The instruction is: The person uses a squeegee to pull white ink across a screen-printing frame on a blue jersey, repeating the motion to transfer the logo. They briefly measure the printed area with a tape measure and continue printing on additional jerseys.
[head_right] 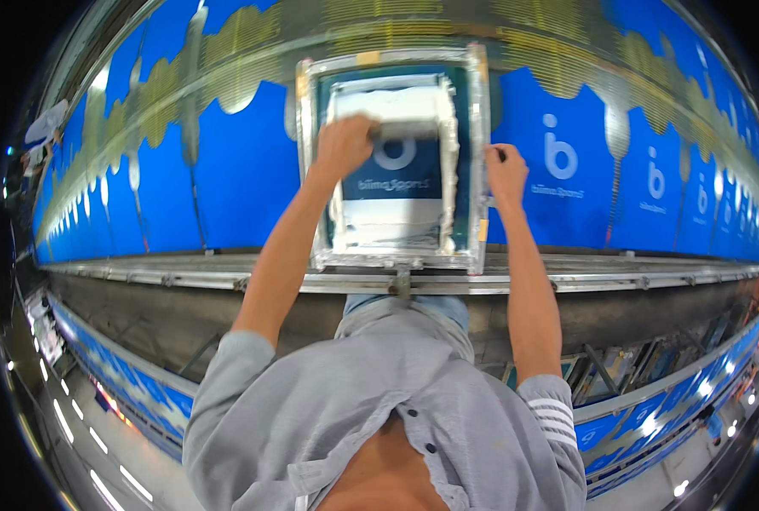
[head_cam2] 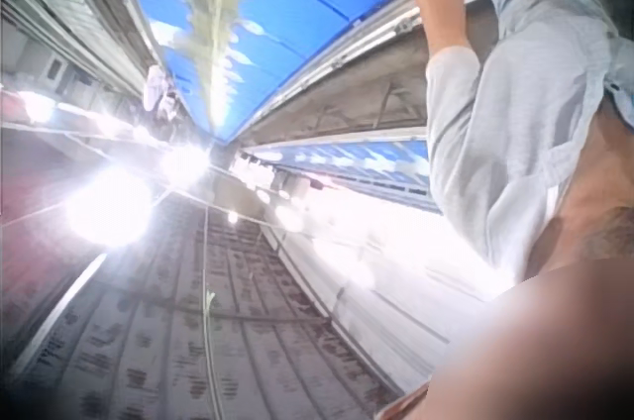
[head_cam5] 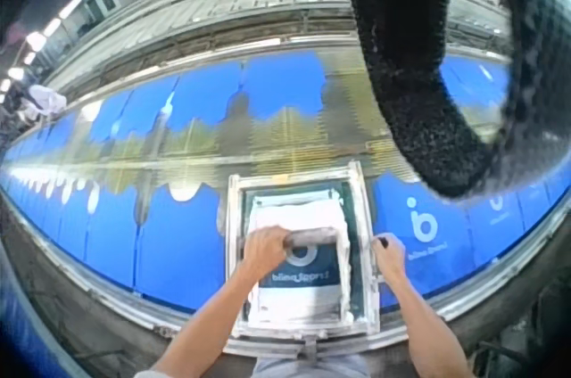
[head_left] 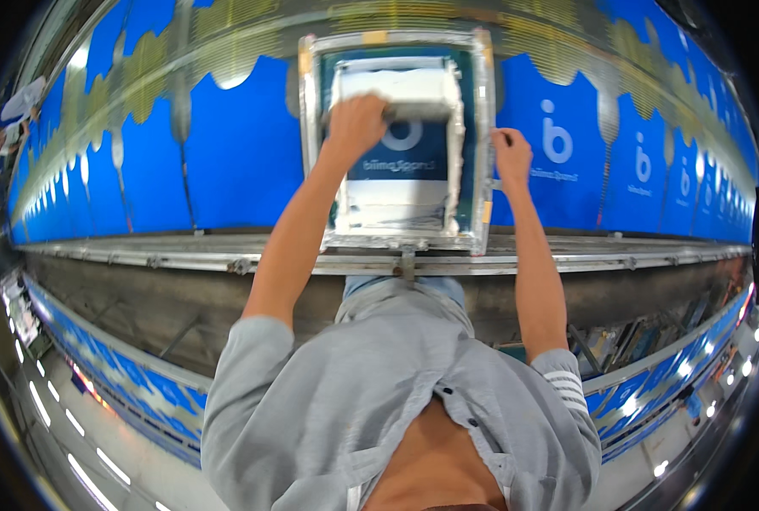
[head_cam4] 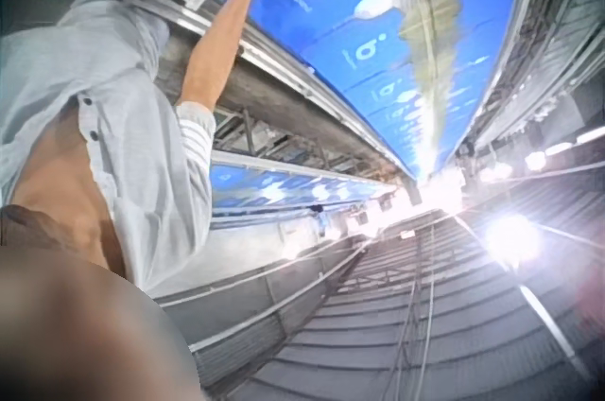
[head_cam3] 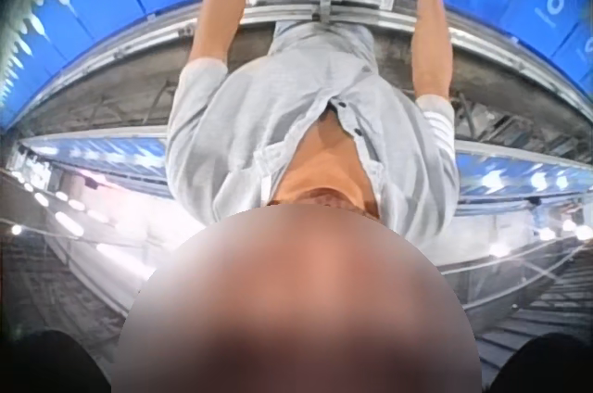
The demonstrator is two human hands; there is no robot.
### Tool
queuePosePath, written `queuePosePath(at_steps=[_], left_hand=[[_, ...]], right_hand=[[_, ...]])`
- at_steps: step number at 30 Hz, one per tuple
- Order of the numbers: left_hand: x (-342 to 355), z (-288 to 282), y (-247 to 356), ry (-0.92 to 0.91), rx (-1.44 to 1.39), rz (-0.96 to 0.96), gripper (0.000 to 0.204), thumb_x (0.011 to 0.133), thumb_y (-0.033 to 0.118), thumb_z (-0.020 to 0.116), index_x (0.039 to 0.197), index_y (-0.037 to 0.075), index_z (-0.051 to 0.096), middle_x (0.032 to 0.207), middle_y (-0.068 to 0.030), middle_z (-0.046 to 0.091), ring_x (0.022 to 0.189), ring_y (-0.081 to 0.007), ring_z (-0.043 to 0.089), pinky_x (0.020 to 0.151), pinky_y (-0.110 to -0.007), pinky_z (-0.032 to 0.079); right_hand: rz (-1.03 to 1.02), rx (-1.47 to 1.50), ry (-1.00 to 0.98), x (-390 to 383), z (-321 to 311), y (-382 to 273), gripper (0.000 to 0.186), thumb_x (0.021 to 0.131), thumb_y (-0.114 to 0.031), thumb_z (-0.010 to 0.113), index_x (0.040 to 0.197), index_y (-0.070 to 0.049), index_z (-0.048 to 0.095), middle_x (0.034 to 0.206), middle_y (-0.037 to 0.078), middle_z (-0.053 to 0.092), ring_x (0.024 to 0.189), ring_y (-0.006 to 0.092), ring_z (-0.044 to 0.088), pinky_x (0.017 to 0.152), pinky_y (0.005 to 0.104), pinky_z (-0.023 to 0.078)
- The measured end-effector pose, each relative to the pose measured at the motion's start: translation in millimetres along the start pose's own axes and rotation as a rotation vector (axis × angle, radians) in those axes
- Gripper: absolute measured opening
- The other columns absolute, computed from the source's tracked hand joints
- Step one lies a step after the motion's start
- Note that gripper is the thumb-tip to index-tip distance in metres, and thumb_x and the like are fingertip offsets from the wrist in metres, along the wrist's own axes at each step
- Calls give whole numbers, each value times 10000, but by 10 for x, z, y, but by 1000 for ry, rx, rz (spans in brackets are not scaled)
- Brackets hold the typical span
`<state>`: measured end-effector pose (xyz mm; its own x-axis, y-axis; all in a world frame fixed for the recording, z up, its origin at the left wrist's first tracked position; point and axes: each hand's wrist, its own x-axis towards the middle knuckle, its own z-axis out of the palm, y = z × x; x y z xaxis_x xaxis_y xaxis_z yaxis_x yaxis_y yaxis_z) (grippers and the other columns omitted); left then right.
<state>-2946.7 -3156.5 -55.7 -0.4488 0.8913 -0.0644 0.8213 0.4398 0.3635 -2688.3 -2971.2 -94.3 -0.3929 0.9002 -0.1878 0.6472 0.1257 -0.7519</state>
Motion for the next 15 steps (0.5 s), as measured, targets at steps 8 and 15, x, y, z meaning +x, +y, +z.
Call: queuePosePath(at_steps=[8, 15], left_hand=[[-2168, 347, 798, 196, -75, 43, 545, 700, -81, 595, 1233, 27, 632, 1269, -114, 642, 1228, -308, 581, 1017, -436, 464], [-2279, -113, -68, 175, -129, 38, 441, 701, -75, 595, 1107, 60, 701, 1128, -126, 717, 1052, -326, 679, 880, -441, 527]], right_hand=[[-31, 11, 114, -71, -31, -313, 366, 911, -356, 669, 942, 4, 728, 897, 204, 732, 861, 372, 708, 775, 439, 533], [-233, 81, 277, -455, 778, -628, 202, 922, -224, 631, 929, -45, 726, 917, 188, 719, 848, 396, 693, 738, 472, 537]])
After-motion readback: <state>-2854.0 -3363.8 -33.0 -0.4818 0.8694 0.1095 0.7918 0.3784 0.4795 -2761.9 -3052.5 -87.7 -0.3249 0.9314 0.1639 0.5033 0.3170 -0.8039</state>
